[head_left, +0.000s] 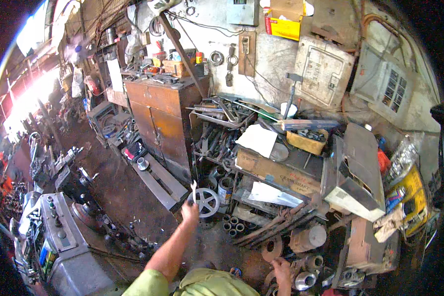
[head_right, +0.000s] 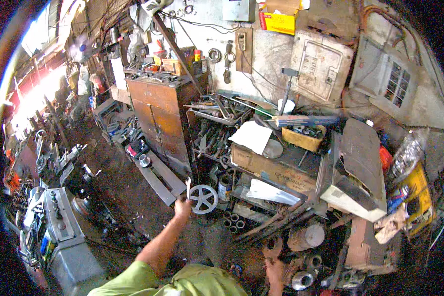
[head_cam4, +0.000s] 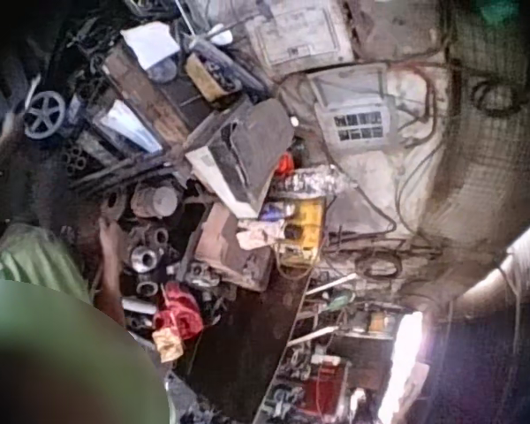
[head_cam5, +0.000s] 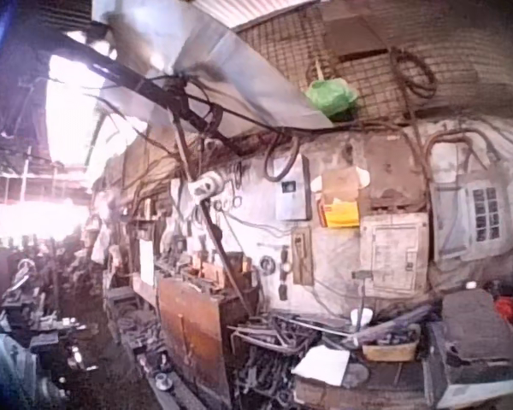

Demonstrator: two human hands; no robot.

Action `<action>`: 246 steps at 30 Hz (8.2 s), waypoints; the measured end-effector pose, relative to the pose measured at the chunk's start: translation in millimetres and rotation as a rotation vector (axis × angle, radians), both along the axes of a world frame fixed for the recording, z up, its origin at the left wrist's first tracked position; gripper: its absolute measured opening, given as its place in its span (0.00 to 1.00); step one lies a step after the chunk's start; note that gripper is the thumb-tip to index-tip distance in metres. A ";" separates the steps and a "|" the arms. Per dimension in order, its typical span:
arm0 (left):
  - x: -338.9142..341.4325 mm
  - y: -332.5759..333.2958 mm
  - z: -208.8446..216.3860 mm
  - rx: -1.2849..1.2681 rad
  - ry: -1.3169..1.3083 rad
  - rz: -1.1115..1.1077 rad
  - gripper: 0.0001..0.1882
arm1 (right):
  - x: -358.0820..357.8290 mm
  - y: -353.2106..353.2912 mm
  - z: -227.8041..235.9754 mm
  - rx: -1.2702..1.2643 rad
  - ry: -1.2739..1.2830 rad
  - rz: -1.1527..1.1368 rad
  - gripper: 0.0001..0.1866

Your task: The person installs a grinding wheel onto a bench grinder, then repeatedly grinds small metal pieces against the wheel, creating sparks. They pause to inspect the pieces and briefly adjust the grinder's guard before resuming grinding.

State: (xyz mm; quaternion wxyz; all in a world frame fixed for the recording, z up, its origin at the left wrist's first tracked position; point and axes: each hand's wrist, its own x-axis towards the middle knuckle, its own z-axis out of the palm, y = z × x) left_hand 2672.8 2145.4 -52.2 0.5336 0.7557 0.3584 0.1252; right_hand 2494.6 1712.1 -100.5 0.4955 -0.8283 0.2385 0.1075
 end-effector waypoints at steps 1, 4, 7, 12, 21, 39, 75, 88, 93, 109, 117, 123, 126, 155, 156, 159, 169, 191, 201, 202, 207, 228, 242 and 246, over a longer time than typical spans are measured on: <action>24.3 14.6 15.4 0.060 -0.040 0.044 0.20 | 16.6 -8.9 1.7 -0.033 -0.045 0.018 0.15; 95.6 63.3 75.6 0.190 -0.118 0.067 0.18 | 59.3 -31.0 -14.2 -0.160 -0.173 0.098 0.14; 167.0 100.7 140.9 0.369 -0.253 0.086 0.18 | 76.3 -35.3 -51.6 -0.516 -0.219 0.283 0.12; 305.8 145.0 228.0 0.104 -0.632 0.030 0.18 | 77.0 -16.2 -80.0 -0.221 0.128 -0.031 0.18; 590.8 273.5 305.4 0.636 -0.496 0.218 0.19 | 78.8 75.5 -49.2 -0.165 0.291 -0.324 0.18; 95.9 -81.5 -90.3 0.062 0.473 -1.854 0.17 | -177.7 225.1 -137.0 -0.327 0.187 -0.905 0.16; -861.4 -330.2 -1.3 0.457 0.411 -3.766 0.16 | -666.0 507.8 -52.6 0.632 0.404 -2.799 0.31; -1230.6 -215.4 -19.0 1.204 -0.347 -4.037 0.19 | -733.4 565.8 -172.4 1.343 -0.166 -2.905 0.32; -1331.6 -209.5 7.3 1.104 -0.122 -3.992 0.21 | -886.9 615.9 -159.6 1.205 -0.060 -2.845 0.27; -1663.4 -249.5 -27.9 0.908 0.021 -3.674 0.23 | -1448.3 664.8 -68.8 0.703 0.086 -2.949 0.25; -1876.6 -300.6 25.5 0.390 -0.030 -3.753 0.24 | -1673.1 586.9 -91.7 0.524 -0.061 -2.635 0.24; -1975.8 -376.7 -69.6 0.616 -0.100 -3.442 0.26 | -1896.3 502.7 -134.1 0.608 0.370 -2.256 0.21; -1969.9 -407.6 -137.2 0.905 0.063 -3.071 0.26 | -2016.1 475.4 -177.9 0.519 0.466 -2.092 0.19; -2294.9 -1034.9 -109.7 0.216 0.782 -2.213 0.20 | -2497.6 -150.8 -114.1 0.527 0.581 -1.775 0.18; -2327.2 -1071.7 -92.0 -0.004 0.481 -2.287 0.16 | -2509.1 -167.3 -120.6 0.527 0.582 -1.761 0.17; -2395.7 -1164.8 -42.2 -0.240 0.449 -2.340 0.12 | -2556.2 -233.3 -146.6 0.484 0.582 -1.686 0.16; -2506.6 -1415.3 53.7 -0.620 0.461 -1.953 0.12 | -2782.6 -627.1 -138.9 0.117 0.137 -1.679 0.09; -2455.5 -1815.0 3.3 -1.107 0.542 -0.897 0.15 | -2893.6 -1121.2 -35.6 0.601 0.164 -1.746 0.13; -2571.7 -1799.4 19.4 -1.013 0.083 -0.974 0.13 | -2837.4 -1491.4 14.7 0.226 0.049 -1.077 0.12; -2600.7 -1807.8 23.7 -0.941 0.179 -1.018 0.14 | -2816.1 -1535.5 32.7 0.193 0.037 -0.941 0.14; -2718.2 -1899.5 61.9 -0.832 0.306 -1.330 0.14 | -2706.7 -1664.5 135.8 0.282 -0.137 -0.254 0.16; -2582.1 -1954.4 28.5 -0.111 -0.239 -0.517 0.34 | -2572.6 -1755.4 150.2 0.620 -0.171 -0.395 0.11; -2569.8 -1985.8 28.8 0.284 -0.146 -0.316 0.36 | -2486.4 -1788.0 136.1 0.546 0.031 -0.007 0.06; -2567.6 -1987.7 47.8 0.499 -0.049 -0.301 0.31 | -2458.1 -1808.6 138.4 0.557 0.050 0.272 0.05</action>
